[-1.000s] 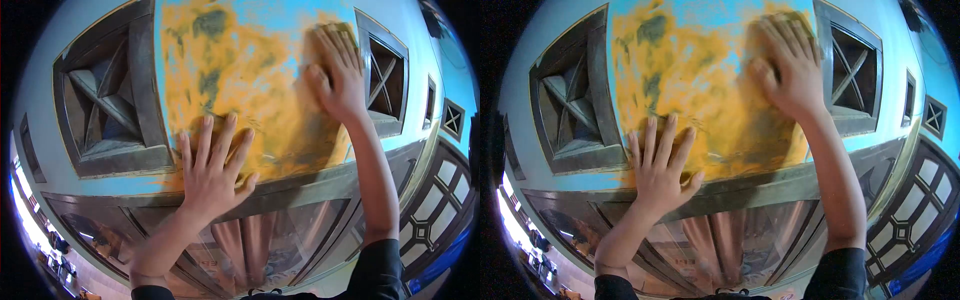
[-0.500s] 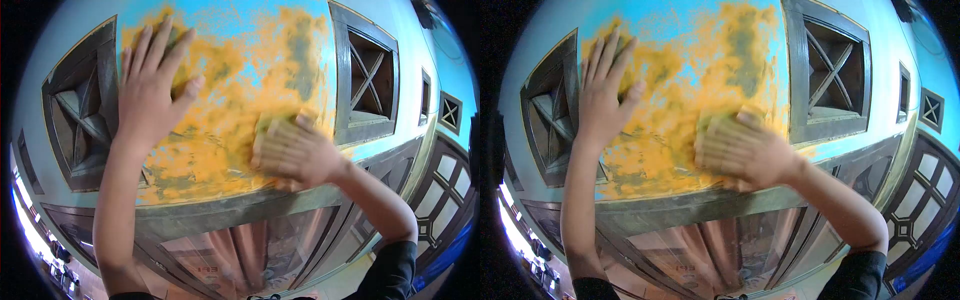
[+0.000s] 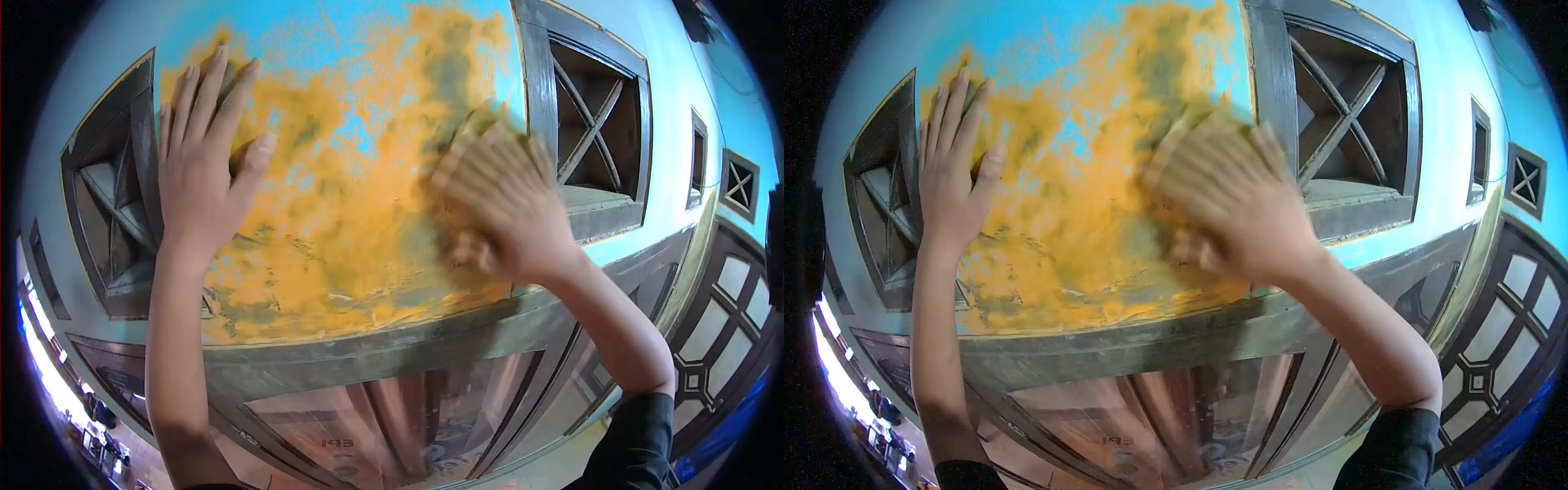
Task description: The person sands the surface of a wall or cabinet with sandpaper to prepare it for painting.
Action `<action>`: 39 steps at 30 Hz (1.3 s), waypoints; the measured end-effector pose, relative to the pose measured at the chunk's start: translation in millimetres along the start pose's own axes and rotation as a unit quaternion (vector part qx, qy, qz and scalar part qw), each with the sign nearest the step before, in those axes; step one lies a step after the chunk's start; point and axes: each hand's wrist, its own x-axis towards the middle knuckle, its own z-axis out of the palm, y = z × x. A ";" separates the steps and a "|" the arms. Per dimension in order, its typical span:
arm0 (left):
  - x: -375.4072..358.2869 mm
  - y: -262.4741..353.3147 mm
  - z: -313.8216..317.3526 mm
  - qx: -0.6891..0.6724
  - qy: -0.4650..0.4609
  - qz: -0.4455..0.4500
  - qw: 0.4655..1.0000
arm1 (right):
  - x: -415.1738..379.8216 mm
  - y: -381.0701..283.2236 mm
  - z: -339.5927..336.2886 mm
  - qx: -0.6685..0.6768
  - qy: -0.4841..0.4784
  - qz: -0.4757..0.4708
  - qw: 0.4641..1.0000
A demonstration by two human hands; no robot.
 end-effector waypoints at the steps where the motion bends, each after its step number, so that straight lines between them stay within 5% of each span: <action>1: -0.9 0.4 0.3 0.000 -0.001 0.001 1.000 | -2.8 -3.3 6.0 -0.001 0.049 0.047 0.998; 2: -1.1 0.0 0.5 0.002 0.000 0.001 1.000 | -8.0 -10.4 16.5 -0.003 0.099 0.094 0.991; 5: -0.5 -1.4 1.4 -0.012 0.005 0.004 1.000 | -50.3 -66.2 40.7 0.021 -0.025 -0.234 0.972; 8: -2.2 -2.0 1.9 -0.008 0.007 0.009 1.000 | -36.9 -56.1 45.7 0.024 0.025 -0.230 0.973; 9: -2.4 -2.8 1.9 -0.002 0.010 0.012 1.000 | -21.8 -44.6 26.3 0.014 -0.062 -0.115 0.991; 10: -3.2 -3.4 1.7 -0.002 0.008 0.017 1.000 | -18.0 -32.8 14.5 0.010 0.027 0.016 0.999; 12: -7.6 -3.4 1.1 -0.003 0.004 0.020 1.000 | -16.9 -32.4 22.9 0.029 0.091 0.112 0.989; 15: -12.0 -4.9 0.3 0.017 -0.008 0.030 0.999 | -41.1 -90.0 44.4 0.059 -0.060 -0.118 0.989; 17: -15.5 -3.3 -1.9 -0.004 -0.004 0.030 1.000 | -40.5 -99.3 45.6 0.023 -0.007 -0.216 0.976; 20: -18.8 0.2 -4.4 -0.026 0.000 0.023 0.999 | -2.2 -72.3 24.6 0.037 0.022 -0.128 0.991; 25: -29.6 3.0 -2.3 -0.021 0.008 -0.026 0.999 | 79.9 -35.8 5.3 -0.006 0.272 0.123 0.954; 29: -33.1 4.0 -1.5 -0.013 0.019 -0.062 0.998 | 75.7 -75.8 3.8 0.063 0.092 -0.179 0.977; 33: -33.7 0.8 1.0 0.006 0.035 -0.113 0.993 | 107.4 -46.5 -8.2 -0.015 0.215 0.042 0.975; 36: -34.5 -0.8 3.2 -0.012 0.046 -0.135 0.990 | 115.1 -67.6 -3.4 -0.016 0.236 0.055 0.970; 38: -35.0 -2.3 1.9 -0.026 0.038 -0.123 0.991 | 107.3 -87.0 -3.3 0.037 0.110 -0.143 0.983; 39: -37.9 -3.1 -0.2 -0.028 0.028 -0.110 0.993 | 112.1 -84.4 -4.9 0.031 0.122 -0.148 0.981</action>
